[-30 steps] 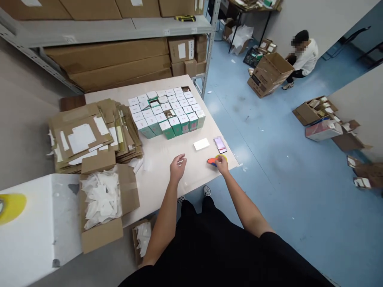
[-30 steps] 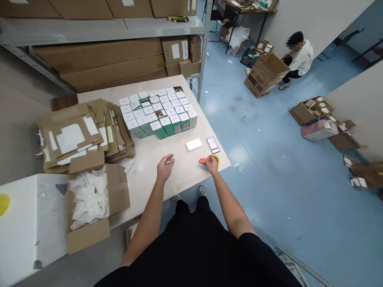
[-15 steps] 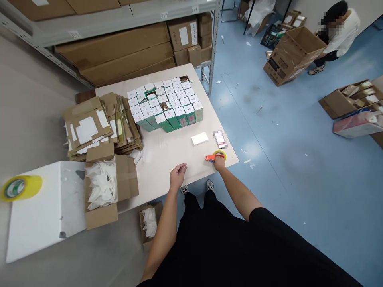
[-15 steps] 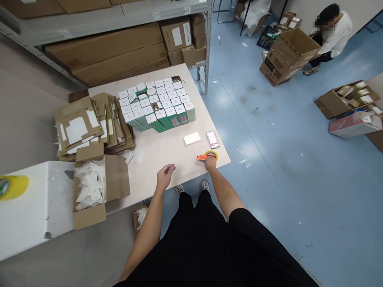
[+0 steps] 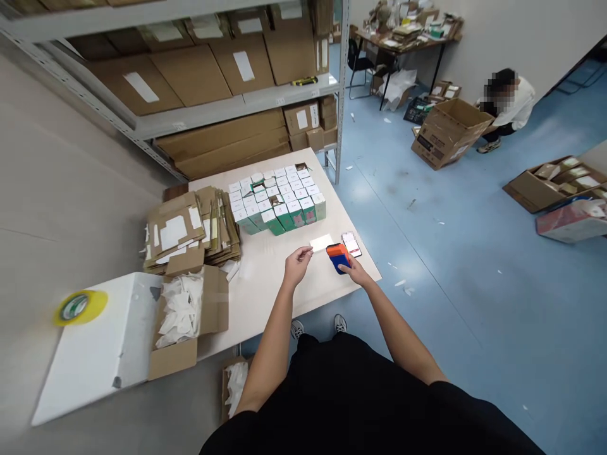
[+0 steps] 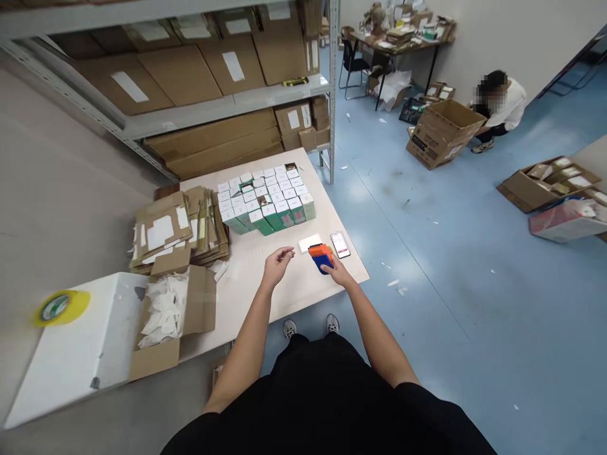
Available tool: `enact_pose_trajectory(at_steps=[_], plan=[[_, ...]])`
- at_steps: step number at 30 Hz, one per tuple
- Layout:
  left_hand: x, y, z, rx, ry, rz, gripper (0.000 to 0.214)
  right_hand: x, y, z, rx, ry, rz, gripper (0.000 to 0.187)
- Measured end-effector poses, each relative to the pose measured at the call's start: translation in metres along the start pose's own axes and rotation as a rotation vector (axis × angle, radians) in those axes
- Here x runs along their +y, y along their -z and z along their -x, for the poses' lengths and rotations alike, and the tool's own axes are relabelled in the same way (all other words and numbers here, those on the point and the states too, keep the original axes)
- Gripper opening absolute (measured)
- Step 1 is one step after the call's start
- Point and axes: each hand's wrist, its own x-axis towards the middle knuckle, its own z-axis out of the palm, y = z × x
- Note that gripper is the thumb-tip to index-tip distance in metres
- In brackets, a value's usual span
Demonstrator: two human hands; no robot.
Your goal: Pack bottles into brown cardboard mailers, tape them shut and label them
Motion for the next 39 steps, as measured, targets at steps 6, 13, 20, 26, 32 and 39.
enact_pose_trajectory(at_steps=[6, 13, 20, 26, 32, 39], plan=[[0.063, 0.02, -0.022, -0.176, -0.137, -0.052, 0.042, -0.049, -0.008, 0.017, -0.208, 0.078, -0.147, 0.066], [0.099, 0.036, -0.025, -0.4, -0.24, -0.117, 0.04, -0.08, -0.007, 0.017, -0.295, 0.133, -0.129, 0.062], [0.112, 0.04, -0.017, -0.506, -0.29, -0.117, 0.035, -0.098, -0.003, 0.016, -0.333, 0.165, -0.042, 0.064], [0.141, 0.04, 0.005, -0.442, -0.302, -0.207, 0.038, -0.11, -0.002, 0.019, -0.339, 0.208, 0.005, 0.061], [0.152, 0.039, 0.011, -0.43, -0.238, -0.174, 0.037, -0.11, 0.002, 0.016, -0.379, 0.3, 0.017, 0.056], [0.151, 0.043, 0.012, -0.382, -0.269, -0.191, 0.032, -0.117, 0.004, 0.013, -0.427, 0.288, 0.057, 0.056]])
